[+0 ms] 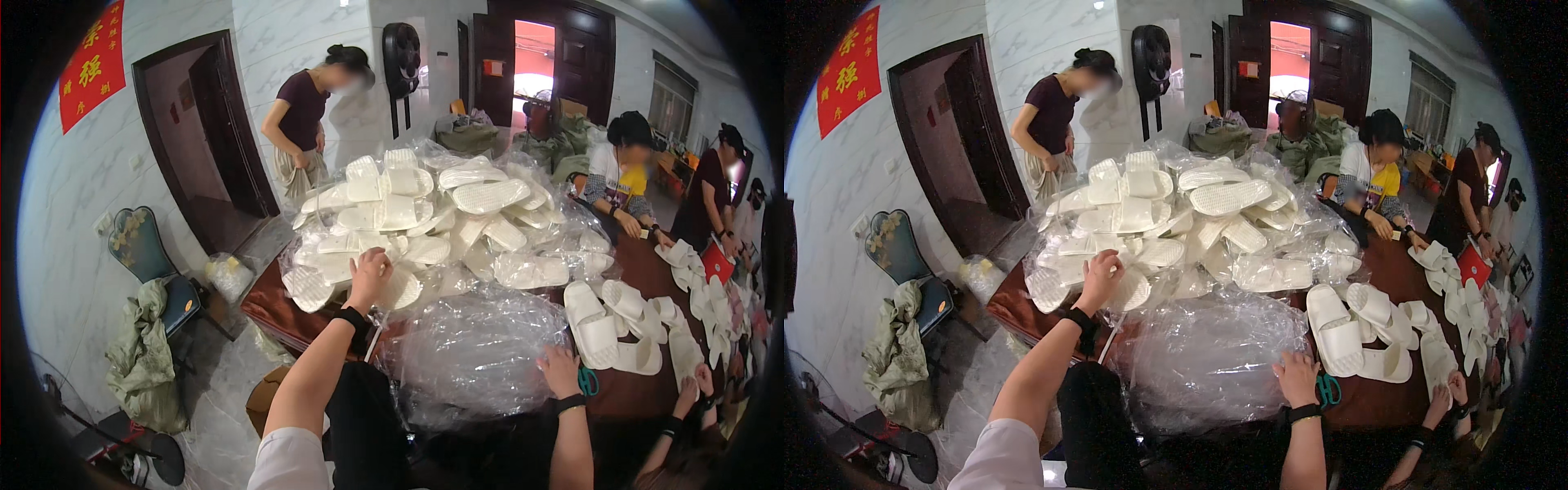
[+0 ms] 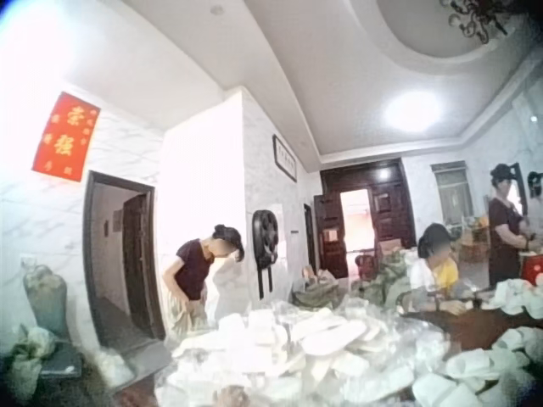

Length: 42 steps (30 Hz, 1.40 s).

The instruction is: Packaging finished slippers into plastic bags and placing them into a large industrial sack.

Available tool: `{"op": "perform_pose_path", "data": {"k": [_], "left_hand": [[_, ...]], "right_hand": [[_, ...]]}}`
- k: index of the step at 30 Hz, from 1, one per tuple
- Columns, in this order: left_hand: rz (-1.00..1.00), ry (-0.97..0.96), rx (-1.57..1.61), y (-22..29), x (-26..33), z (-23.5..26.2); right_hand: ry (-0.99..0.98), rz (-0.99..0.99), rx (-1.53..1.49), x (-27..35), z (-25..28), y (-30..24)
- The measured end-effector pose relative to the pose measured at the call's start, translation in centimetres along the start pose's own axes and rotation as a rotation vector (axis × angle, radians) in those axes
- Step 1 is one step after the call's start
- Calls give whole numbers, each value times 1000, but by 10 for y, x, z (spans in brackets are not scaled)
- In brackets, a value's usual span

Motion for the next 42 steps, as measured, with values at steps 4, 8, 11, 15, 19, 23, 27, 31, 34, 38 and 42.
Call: {"op": "perform_pose_path", "data": {"k": [4, 8, 11, 15, 19, 23, 27, 31, 34, 38, 42], "left_hand": [[9, -19, -30, 14, 3, -3], [129, -257, -167, 26, -11, -1], [371, -71, 20, 12, -17, 2], [249, 223, 682, 26, -26, 25], [-67, 16, 496, 168, 9, 77], [-341, -391, 381, 242, 104, 43], [-283, -732, 522, 243, 151, 5], [-205, -255, 473, 178, 120, 6], [-58, -271, 414, 124, 110, -5], [396, -691, 655, 106, 117, -32], [118, -281, -6, 117, 110, -32]], "right_hand": [[24, 16, -15, 0, -2, 0], [31, 6, -35, 3, -2, 2], [12, -3, -40, 6, -4, -3], [27, 23, -49, 8, -9, 4], [91, 28, -10, 3, -10, 17], [74, 21, -11, -5, 0, -8], [86, 17, -54, -8, -14, 9], [262, 3, -101, -9, -14, 33], [385, -62, -59, -1, 12, 4], [271, -196, -79, -4, 17, -10], [196, -201, -81, -3, 6, 2]]}}
Point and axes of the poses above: each hand's wrist, its own x-axis away from the middle knuckle, its own z-axis out of the back of the hand, y = z × x, the point moved 2 cm from there along -x, towards the middle knuckle, and after that the axes turned 6 degrees about -z, right-handed, at the moved point
